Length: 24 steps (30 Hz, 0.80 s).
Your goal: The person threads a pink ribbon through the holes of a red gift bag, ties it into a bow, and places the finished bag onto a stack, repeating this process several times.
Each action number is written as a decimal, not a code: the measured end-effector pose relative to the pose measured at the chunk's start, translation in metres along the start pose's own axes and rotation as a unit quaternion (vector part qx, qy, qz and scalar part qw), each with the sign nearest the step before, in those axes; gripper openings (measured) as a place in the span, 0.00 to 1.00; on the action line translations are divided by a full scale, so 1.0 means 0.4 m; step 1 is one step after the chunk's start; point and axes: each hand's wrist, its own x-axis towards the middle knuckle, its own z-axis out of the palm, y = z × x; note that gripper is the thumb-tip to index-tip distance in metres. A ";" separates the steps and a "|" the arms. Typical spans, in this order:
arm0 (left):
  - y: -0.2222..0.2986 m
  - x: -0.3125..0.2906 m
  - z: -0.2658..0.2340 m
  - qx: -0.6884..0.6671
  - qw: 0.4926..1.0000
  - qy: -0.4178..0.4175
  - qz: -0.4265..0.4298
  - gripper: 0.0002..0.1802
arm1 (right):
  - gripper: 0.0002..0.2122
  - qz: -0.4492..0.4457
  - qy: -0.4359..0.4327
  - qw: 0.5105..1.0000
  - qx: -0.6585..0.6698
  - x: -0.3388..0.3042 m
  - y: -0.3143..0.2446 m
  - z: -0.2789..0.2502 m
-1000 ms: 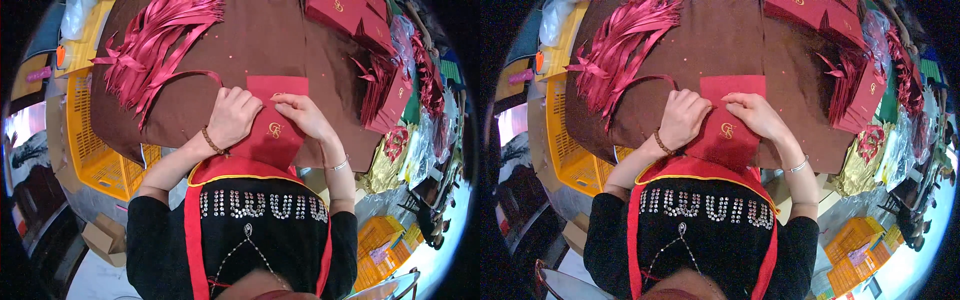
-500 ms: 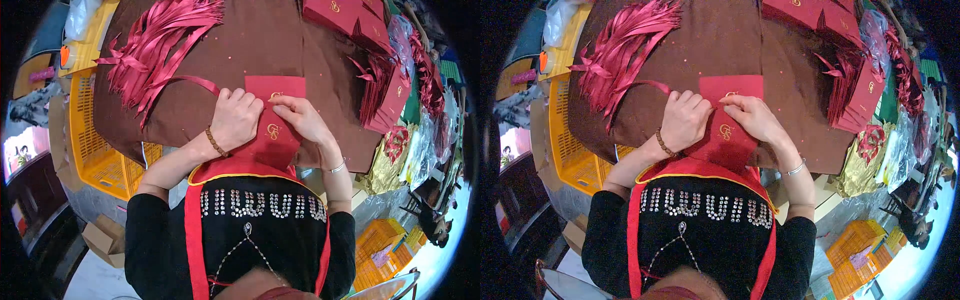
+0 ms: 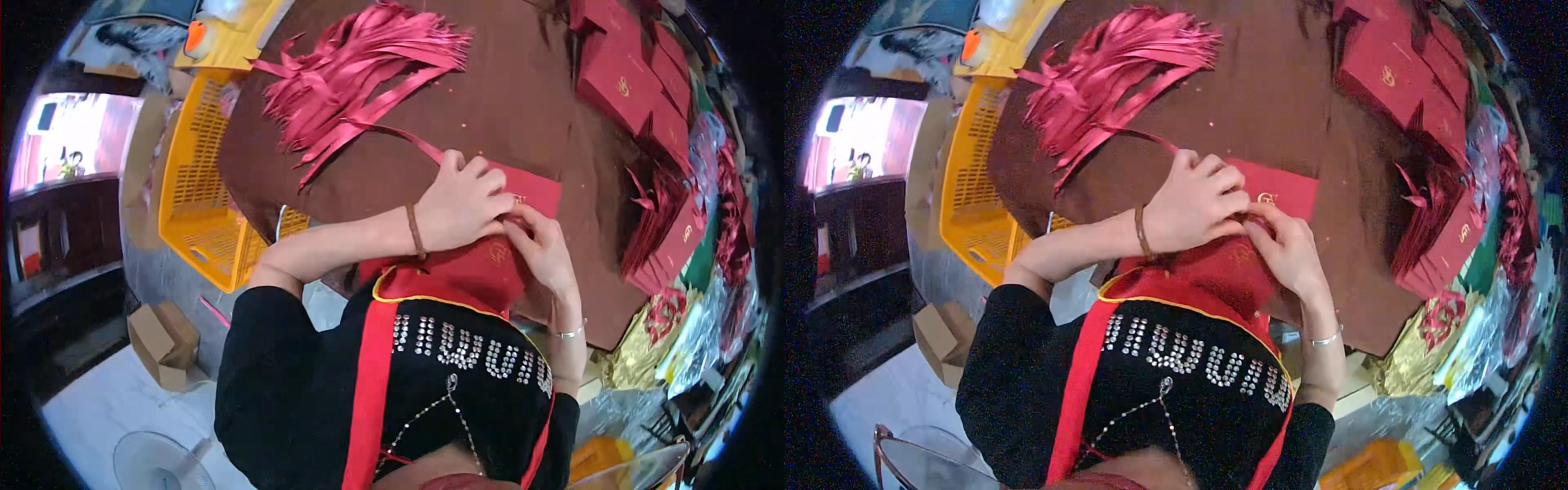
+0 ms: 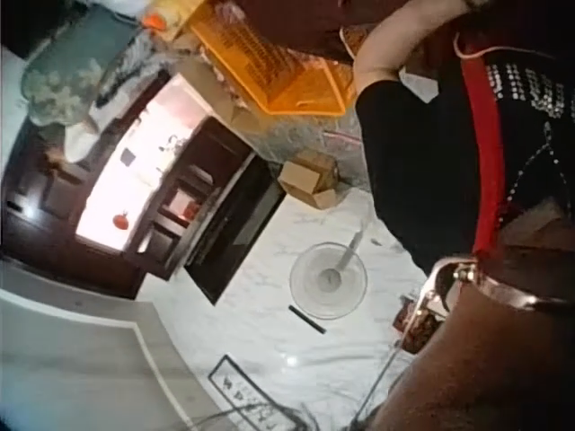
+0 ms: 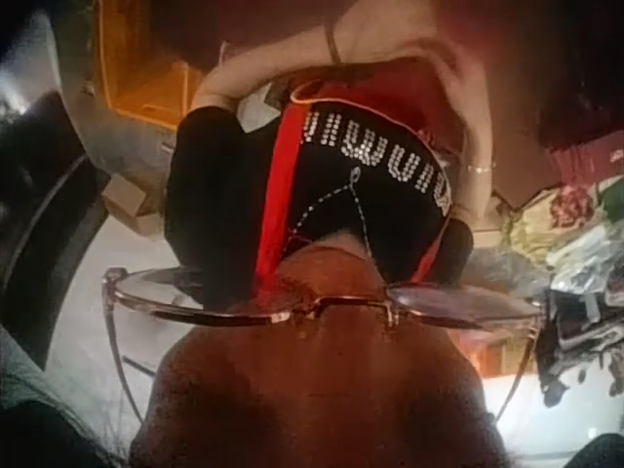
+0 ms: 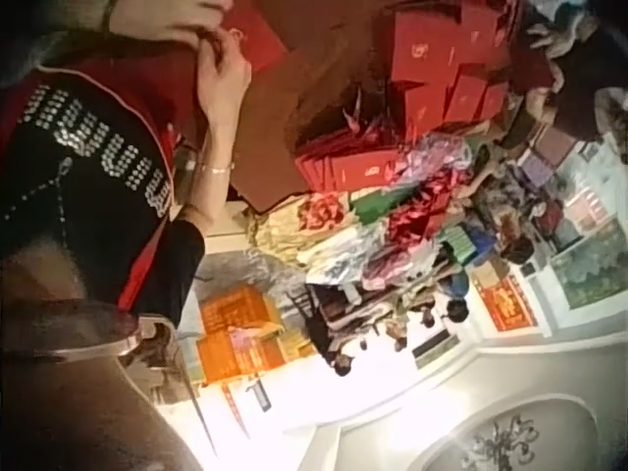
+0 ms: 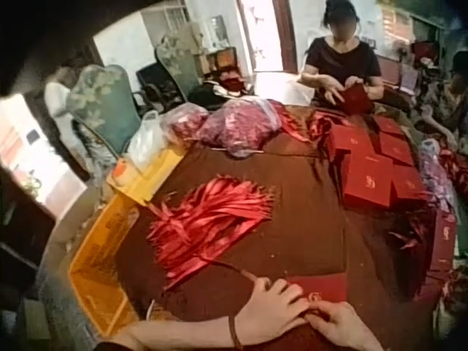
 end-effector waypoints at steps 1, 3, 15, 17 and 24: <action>-0.020 0.007 0.000 0.010 1.000 0.002 -0.007 0.09 | 0.12 -0.065 0.032 0.997 -0.019 0.001 0.000 0.008; -0.066 0.032 0.003 -0.294 0.936 -0.158 -0.114 0.11 | 0.11 -0.060 0.025 0.997 -0.033 0.003 -0.015 0.013; -0.144 0.102 -0.012 -0.382 0.873 -0.303 -0.009 0.11 | 0.08 -0.228 0.125 0.944 -0.202 -0.030 -0.079 0.032; -0.142 0.105 0.000 -0.433 0.844 -0.318 0.005 0.11 | 0.10 -0.200 0.108 0.952 -0.207 -0.034 -0.075 0.027; -0.141 0.104 0.002 -0.280 0.876 -0.391 0.027 0.11 | 0.13 -0.117 0.094 0.958 -0.245 -0.023 -0.098 0.042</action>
